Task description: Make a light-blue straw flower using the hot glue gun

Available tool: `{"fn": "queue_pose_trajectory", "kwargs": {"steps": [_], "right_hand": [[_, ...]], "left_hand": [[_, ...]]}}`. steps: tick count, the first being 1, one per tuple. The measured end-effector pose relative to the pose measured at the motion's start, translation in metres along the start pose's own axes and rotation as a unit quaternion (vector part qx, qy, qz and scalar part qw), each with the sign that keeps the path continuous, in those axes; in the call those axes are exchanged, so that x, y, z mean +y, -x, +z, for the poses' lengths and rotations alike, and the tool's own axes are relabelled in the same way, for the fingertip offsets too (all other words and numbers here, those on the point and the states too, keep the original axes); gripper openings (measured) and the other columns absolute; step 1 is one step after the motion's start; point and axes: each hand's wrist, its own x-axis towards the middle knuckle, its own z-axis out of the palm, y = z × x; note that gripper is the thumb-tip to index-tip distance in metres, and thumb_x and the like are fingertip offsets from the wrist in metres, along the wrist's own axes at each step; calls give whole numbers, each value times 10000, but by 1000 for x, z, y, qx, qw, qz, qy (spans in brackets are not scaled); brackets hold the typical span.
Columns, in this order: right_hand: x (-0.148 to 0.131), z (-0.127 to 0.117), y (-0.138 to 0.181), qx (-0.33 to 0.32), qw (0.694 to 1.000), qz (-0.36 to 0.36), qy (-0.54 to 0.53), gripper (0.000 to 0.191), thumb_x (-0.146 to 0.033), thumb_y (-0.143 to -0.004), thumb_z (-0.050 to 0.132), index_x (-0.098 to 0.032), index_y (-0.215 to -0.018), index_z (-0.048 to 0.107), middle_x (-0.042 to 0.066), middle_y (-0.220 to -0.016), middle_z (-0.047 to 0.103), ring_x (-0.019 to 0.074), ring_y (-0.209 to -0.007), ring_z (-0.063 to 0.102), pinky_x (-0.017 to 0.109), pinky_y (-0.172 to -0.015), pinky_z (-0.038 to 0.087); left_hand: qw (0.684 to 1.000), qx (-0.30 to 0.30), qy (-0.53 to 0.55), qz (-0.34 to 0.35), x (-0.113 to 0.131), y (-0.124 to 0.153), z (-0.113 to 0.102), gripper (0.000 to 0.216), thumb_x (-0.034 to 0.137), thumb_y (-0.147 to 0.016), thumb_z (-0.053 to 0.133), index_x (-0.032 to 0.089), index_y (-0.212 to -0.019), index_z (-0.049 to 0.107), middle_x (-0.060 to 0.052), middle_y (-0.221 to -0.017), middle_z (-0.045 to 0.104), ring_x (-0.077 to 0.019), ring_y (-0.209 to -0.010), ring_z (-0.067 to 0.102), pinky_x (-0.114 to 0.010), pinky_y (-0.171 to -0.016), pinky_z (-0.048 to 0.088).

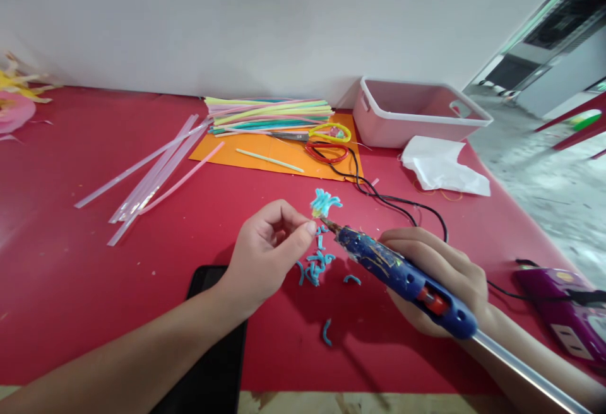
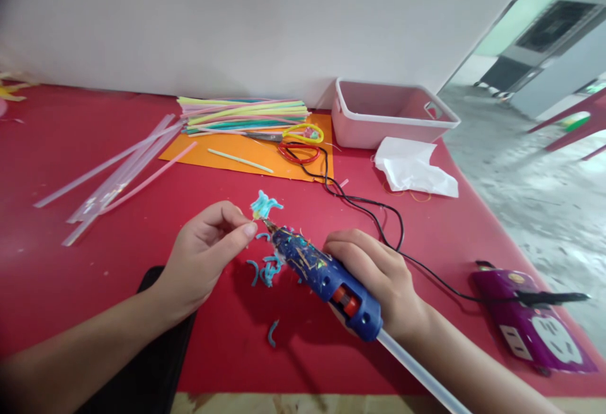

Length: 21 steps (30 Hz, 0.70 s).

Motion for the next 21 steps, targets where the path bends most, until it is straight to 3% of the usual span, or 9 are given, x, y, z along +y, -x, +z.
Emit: {"fn": "queue_pose_trajectory", "kwargs": {"steps": [21], "right_hand": [[-3, 0, -1, -2, 1000, 10, -8, 257, -201, -827, 599, -169, -1082, 575, 111, -929, 680, 208, -799, 710, 300, -663, 618]], "left_hand": [[998, -10, -54, 33, -4, 3, -1, 211, 291, -879, 696, 203, -741, 563, 43, -643, 503, -97, -581, 432, -215, -530, 355]]}}
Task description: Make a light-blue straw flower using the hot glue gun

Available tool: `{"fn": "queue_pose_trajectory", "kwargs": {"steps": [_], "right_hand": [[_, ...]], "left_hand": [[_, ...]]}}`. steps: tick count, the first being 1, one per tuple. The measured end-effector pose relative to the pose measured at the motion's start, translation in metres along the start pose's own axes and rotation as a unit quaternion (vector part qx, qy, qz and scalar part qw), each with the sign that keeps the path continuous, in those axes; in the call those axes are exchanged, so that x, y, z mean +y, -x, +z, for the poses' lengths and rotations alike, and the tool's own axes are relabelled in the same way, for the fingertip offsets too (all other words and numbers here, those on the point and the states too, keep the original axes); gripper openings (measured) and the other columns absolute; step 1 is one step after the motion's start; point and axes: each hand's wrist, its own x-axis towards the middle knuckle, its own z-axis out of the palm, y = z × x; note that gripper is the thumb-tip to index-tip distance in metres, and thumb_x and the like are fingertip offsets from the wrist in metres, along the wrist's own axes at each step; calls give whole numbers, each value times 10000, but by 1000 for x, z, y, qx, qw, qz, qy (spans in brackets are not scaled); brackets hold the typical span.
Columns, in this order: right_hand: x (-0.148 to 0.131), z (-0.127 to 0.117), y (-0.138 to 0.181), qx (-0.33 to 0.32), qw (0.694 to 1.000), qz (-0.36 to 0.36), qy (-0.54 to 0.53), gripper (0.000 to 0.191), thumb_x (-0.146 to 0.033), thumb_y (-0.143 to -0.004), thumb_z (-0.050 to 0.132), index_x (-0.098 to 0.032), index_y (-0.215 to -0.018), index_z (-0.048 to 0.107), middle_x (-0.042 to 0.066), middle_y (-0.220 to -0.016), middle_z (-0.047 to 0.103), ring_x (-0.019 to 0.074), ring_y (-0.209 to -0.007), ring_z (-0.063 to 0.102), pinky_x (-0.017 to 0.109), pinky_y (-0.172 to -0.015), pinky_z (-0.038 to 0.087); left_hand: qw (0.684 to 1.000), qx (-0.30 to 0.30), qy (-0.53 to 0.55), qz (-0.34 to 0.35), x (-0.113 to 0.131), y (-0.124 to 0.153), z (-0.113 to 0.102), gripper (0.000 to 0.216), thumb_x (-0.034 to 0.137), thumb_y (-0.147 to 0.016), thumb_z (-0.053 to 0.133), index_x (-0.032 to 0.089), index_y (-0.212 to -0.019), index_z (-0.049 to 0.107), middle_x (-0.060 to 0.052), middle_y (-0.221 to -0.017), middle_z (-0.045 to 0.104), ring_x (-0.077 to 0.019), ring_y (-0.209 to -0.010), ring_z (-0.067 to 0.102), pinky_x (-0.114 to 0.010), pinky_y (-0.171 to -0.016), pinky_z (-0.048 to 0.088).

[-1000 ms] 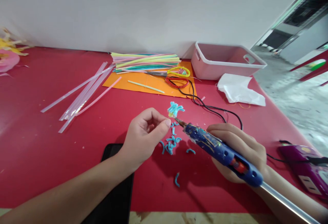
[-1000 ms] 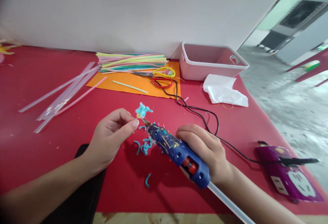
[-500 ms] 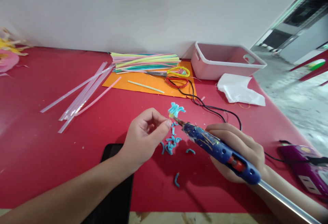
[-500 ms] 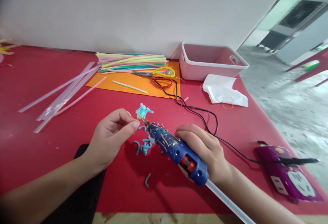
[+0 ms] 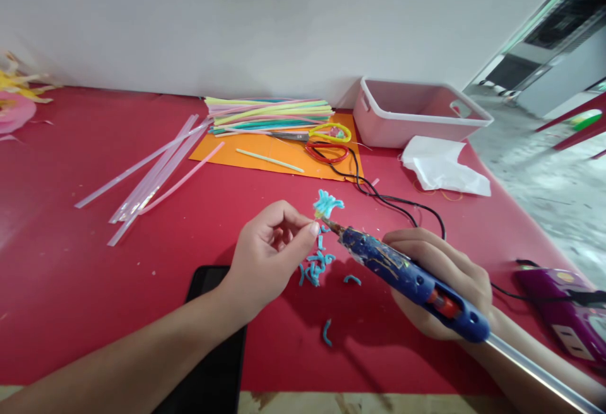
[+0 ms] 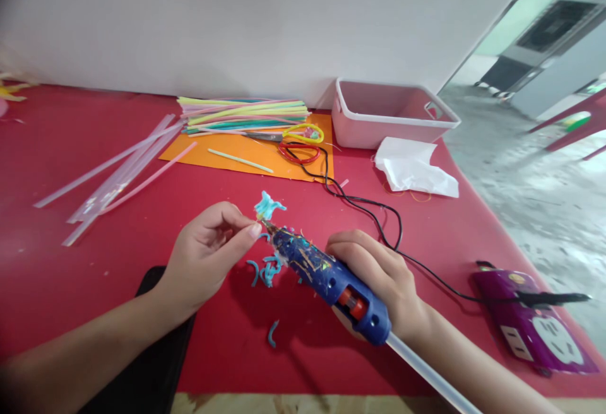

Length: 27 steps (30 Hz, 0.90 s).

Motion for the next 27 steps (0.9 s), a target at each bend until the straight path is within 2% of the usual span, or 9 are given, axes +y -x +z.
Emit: {"fn": "queue_pose_trajectory", "kwargs": {"steps": [9, 23, 27], "right_hand": [[-1, 0, -2, 12, 1000, 1, 1, 208, -179, -814, 585, -173, -1021, 562, 82, -857, 627, 185, -721, 667, 288, -612, 581], [-3, -2, -5, 13, 1000, -11, 13, 123, -160, -831, 546, -190, -949, 531, 57, -768, 593, 171, -665, 630, 277, -558, 564], [-1, -1, -1, 20, 1000, -13, 8, 156, -159, -816, 559, -155, -972, 549, 75, -808, 602, 170, -706, 639, 269, -605, 566]], "left_hand": [[1000, -4, -26, 17, -1, 0, -1, 198, 285, -894, 674, 208, -760, 551, 52, -647, 507, -98, -590, 443, -232, -555, 366], [990, 17, -98, 100, -1, 2, 0, 151, 172, -879, 644, 200, -759, 557, 66, -652, 530, -82, -582, 471, -216, -556, 392], [986, 25, -117, 114, 1, 2, 1, 157, 159, -879, 638, 199, -756, 549, 74, -642, 507, -73, -565, 441, -207, -539, 375]]}}
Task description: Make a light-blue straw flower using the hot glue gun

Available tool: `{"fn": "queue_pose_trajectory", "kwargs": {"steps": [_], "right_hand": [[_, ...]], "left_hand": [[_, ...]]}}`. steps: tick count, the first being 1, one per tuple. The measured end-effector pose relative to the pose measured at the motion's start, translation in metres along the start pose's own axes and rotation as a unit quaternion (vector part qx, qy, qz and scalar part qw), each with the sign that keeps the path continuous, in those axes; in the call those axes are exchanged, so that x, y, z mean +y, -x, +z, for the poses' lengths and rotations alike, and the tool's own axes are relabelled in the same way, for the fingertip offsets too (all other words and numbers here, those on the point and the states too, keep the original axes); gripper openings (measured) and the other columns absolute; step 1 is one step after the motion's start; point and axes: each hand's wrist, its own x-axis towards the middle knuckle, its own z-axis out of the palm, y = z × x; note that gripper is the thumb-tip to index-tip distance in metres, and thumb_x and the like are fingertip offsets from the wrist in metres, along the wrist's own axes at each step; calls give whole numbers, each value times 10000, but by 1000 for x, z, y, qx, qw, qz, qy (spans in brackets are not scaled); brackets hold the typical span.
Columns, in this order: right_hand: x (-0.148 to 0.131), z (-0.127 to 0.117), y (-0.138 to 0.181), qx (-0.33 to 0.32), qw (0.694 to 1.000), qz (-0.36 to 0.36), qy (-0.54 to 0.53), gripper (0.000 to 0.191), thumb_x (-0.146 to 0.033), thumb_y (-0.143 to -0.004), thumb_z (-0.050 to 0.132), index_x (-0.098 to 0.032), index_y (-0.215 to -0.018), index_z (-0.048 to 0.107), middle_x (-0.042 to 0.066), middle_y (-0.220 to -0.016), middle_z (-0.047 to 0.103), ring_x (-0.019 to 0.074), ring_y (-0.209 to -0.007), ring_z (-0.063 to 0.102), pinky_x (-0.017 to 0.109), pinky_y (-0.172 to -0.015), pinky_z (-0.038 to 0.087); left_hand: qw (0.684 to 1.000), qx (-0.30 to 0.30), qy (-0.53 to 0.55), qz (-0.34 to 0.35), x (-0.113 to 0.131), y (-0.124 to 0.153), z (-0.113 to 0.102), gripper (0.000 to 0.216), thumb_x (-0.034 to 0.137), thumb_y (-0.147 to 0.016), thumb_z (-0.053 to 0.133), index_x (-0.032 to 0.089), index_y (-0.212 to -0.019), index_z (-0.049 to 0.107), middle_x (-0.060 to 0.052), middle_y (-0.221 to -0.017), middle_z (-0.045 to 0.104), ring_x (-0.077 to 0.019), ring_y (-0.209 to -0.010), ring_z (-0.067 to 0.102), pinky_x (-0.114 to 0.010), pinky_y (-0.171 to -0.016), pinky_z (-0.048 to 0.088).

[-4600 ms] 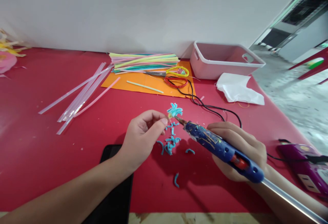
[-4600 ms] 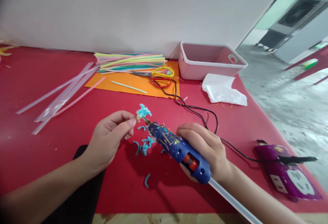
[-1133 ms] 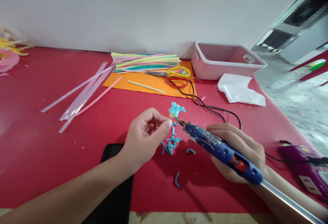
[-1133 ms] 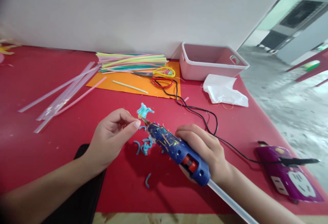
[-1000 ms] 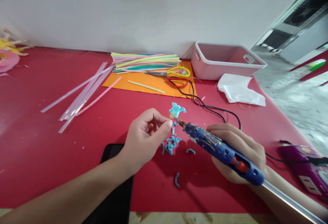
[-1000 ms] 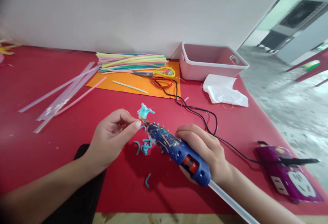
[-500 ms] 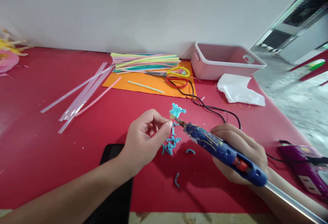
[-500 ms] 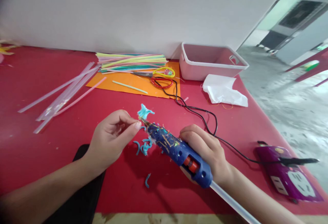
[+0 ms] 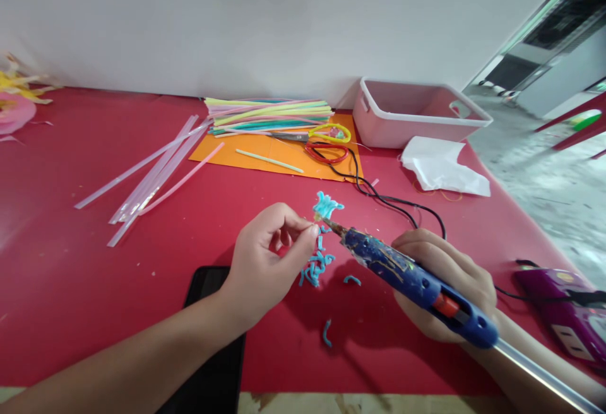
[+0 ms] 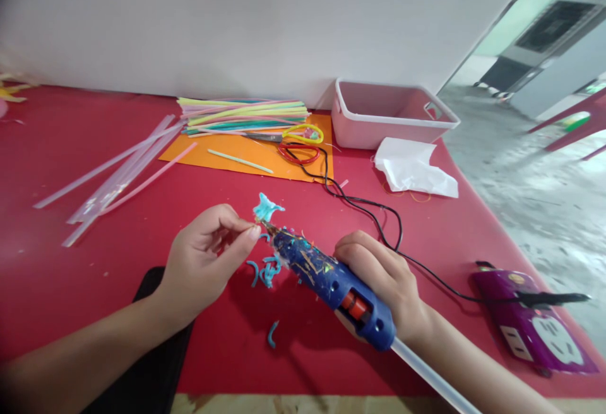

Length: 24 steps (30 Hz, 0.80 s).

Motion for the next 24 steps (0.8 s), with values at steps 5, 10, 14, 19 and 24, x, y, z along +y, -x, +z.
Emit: {"fn": "queue_pose_trajectory", "kwargs": {"steps": [5, 10, 14, 19, 24], "right_hand": [[2, 2, 4, 12, 1000, 5, -13, 265, -179, -798, 596, -123, -1057, 575, 119, -932, 640, 197, -820, 673, 288, -698, 588], [1, 1, 2, 11, 1000, 8, -7, 253, -181, -801, 599, -148, -1051, 571, 105, -930, 644, 195, -803, 676, 289, -684, 588], [2, 1, 5, 21, 999, 24, -19, 234, -176, -789, 603, -159, -1019, 560, 93, -892, 619, 194, -772, 654, 298, -648, 577], [2, 3, 7, 20, 1000, 12, -21, 258, -179, -801, 589, -146, -1057, 570, 99, -919, 626, 204, -820, 662, 311, -678, 589], [2, 3, 5, 19, 1000, -3, -12, 322, -136, -813, 577, -140, -1135, 575, 129, -980, 650, 212, -884, 671, 300, -746, 594]], "left_hand": [[1000, 5, 0, -4, -1, -1, 0, 161, 158, -873, 639, 199, -751, 543, 77, -644, 499, -70, -562, 434, -205, -540, 377], [1000, 0, 8, -12, -1, 0, -1, 155, 172, -873, 644, 205, -756, 549, 71, -644, 524, -80, -571, 456, -212, -547, 388], [999, -4, 33, -23, -3, 1, -1, 153, 188, -876, 652, 207, -756, 558, 63, -656, 542, -86, -590, 468, -218, -570, 400], [990, -8, 108, -91, -2, -2, 0, 164, 235, -859, 697, 205, -759, 571, 63, -638, 539, -82, -582, 457, -203, -549, 390], [968, -18, 194, -155, 1, -7, 0, 214, 275, -810, 769, 188, -733, 589, 47, -665, 597, -65, -592, 497, -180, -558, 416]]}}
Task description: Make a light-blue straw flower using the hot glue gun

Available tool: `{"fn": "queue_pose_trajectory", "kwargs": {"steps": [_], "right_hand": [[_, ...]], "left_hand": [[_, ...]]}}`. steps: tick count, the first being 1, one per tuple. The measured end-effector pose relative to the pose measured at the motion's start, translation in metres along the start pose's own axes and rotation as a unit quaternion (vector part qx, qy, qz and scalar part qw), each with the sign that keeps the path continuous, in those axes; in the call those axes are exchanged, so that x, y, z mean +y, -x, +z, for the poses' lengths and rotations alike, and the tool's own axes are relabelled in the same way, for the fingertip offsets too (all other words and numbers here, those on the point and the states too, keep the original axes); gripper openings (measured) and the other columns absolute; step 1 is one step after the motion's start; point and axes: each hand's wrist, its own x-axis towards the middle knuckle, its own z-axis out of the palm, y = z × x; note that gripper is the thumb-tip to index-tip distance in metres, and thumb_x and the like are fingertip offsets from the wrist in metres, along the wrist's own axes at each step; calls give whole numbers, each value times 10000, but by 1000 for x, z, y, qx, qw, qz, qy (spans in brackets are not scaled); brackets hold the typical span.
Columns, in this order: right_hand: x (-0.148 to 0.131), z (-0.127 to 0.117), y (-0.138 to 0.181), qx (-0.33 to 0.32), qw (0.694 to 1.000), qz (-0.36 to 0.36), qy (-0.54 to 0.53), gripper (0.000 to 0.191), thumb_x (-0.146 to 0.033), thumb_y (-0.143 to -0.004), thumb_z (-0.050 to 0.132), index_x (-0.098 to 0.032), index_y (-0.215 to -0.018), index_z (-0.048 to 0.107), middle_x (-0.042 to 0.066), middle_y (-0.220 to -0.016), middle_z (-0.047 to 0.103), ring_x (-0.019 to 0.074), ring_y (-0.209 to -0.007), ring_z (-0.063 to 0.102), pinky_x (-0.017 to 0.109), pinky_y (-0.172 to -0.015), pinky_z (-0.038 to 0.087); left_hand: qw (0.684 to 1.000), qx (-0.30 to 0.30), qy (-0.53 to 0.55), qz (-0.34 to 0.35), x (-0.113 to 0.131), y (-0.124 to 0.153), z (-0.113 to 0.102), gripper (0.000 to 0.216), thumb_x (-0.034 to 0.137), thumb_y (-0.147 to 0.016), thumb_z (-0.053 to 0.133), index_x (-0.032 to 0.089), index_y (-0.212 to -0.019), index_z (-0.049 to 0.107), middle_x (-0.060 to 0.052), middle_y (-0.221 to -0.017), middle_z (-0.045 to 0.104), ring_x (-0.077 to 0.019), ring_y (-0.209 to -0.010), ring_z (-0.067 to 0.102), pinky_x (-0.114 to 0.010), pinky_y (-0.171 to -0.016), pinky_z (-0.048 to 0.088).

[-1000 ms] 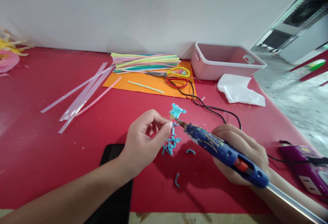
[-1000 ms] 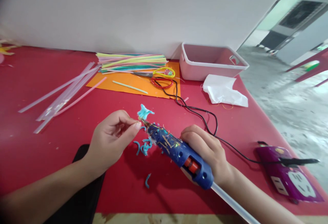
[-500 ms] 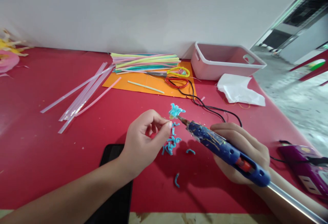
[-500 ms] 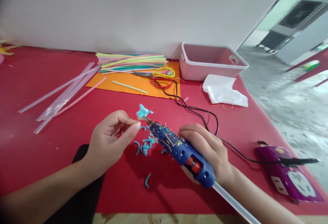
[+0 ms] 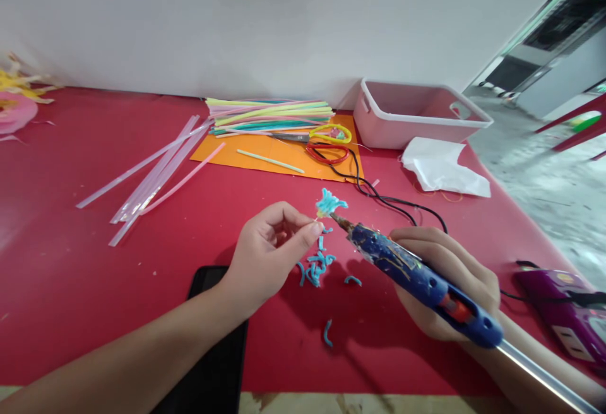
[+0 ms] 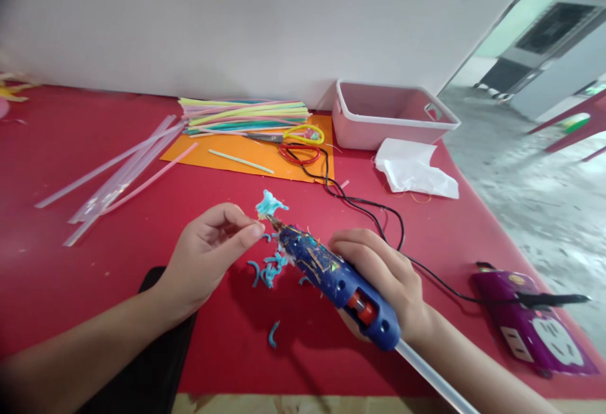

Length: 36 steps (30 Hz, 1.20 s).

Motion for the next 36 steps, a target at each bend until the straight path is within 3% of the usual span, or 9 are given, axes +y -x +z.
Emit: {"fn": "queue_pose_trajectory", "kwargs": {"steps": [6, 15, 23, 36], "right_hand": [[1, -1, 3, 15, 1000, 0, 5, 318, -145, -810, 596, -127, -1127, 589, 138, -986, 654, 221, -876, 678, 301, -732, 591], [0, -1, 0, 1, 1000, 5, 9, 303, -161, -815, 600, -141, -1116, 580, 131, -977, 661, 226, -871, 695, 316, -724, 611], [-2, 0, -2, -31, 999, 19, 12, 262, -198, -833, 608, -164, -1091, 581, 118, -943, 711, 221, -832, 732, 292, -711, 628], [-2, 0, -7, -13, 1000, 5, 22, 258, -179, -811, 594, -175, -1066, 562, 96, -864, 686, 213, -758, 718, 301, -642, 622]], "left_hand": [[998, -29, 34, -36, -2, 0, 0, 243, 358, -870, 725, 193, -761, 583, 88, -557, 475, -37, -449, 357, -178, -443, 316], [999, -18, 4, -51, -2, 0, 1, 235, 385, -878, 691, 182, -788, 613, 59, -591, 492, -60, -486, 406, -189, -434, 322], [1000, -10, -1, -27, -2, -1, -1, 157, 242, -858, 676, 190, -759, 566, 81, -570, 475, -46, -469, 365, -177, -438, 311], [1000, -6, -20, -4, -1, 1, -1, 179, 233, -853, 666, 193, -748, 526, 74, -574, 476, -53, -489, 408, -169, -458, 332]]}}
